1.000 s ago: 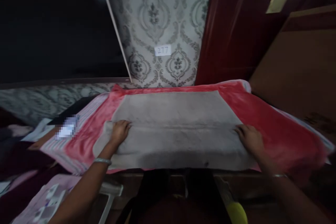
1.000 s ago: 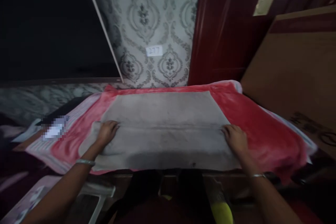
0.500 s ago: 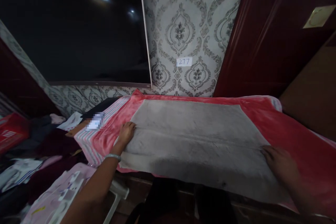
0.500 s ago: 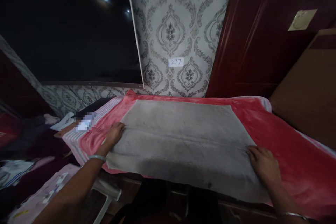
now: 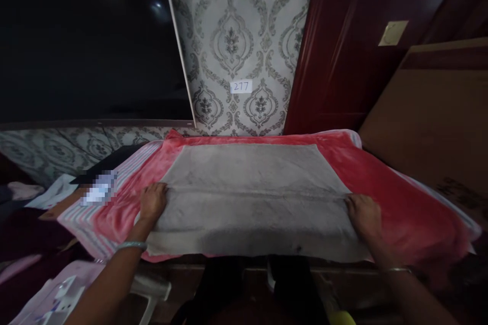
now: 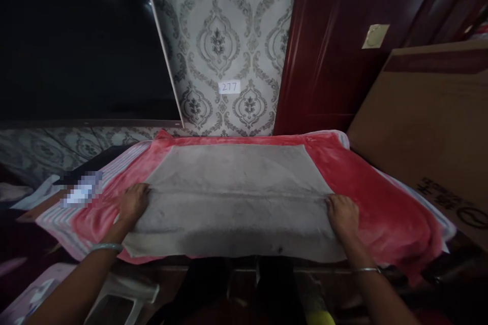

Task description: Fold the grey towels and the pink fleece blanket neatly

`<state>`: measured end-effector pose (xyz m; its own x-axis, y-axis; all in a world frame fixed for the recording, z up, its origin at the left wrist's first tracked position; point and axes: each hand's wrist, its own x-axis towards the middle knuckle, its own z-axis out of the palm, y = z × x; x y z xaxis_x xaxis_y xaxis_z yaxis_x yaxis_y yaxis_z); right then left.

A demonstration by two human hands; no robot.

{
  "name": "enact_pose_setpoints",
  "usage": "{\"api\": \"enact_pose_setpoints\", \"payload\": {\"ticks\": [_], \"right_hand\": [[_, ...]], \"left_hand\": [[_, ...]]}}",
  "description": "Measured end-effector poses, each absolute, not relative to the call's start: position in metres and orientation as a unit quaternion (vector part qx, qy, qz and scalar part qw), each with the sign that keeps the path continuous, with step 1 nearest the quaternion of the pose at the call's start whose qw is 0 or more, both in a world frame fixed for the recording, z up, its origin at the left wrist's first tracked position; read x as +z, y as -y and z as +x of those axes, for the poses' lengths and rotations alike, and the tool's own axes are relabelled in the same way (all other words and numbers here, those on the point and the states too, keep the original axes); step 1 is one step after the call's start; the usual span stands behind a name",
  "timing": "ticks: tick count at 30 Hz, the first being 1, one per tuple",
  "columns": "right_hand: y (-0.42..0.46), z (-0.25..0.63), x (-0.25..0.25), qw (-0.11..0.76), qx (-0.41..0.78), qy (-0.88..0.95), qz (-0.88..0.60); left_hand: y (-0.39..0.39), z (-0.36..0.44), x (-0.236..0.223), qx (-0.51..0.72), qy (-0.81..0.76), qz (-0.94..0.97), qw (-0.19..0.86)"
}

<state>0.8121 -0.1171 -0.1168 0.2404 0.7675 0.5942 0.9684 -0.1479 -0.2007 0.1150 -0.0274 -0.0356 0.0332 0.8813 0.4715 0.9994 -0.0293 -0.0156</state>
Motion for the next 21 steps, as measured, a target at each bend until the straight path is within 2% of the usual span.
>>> {"api": "enact_pose_setpoints", "payload": {"ticks": [5,12,17,21], "right_hand": [[0.127,0.801,-0.09,0.28,-0.192,0.591,-0.732],[0.18,0.799,-0.055,0.324,-0.191,0.592,-0.713],[0.223,0.8,-0.028,0.367,-0.218,0.582,-0.692],[0.238,0.797,0.005,0.407,-0.287,0.558,-0.664]], "left_hand": [[0.031,0.121,-0.021,-0.13,0.674,-0.706,0.177],[0.062,0.113,0.007,-0.175,0.683,-0.677,0.211],[0.103,0.099,0.041,-0.21,0.691,-0.643,0.256],[0.125,0.1,0.08,-0.243,0.694,-0.613,0.29]]}}
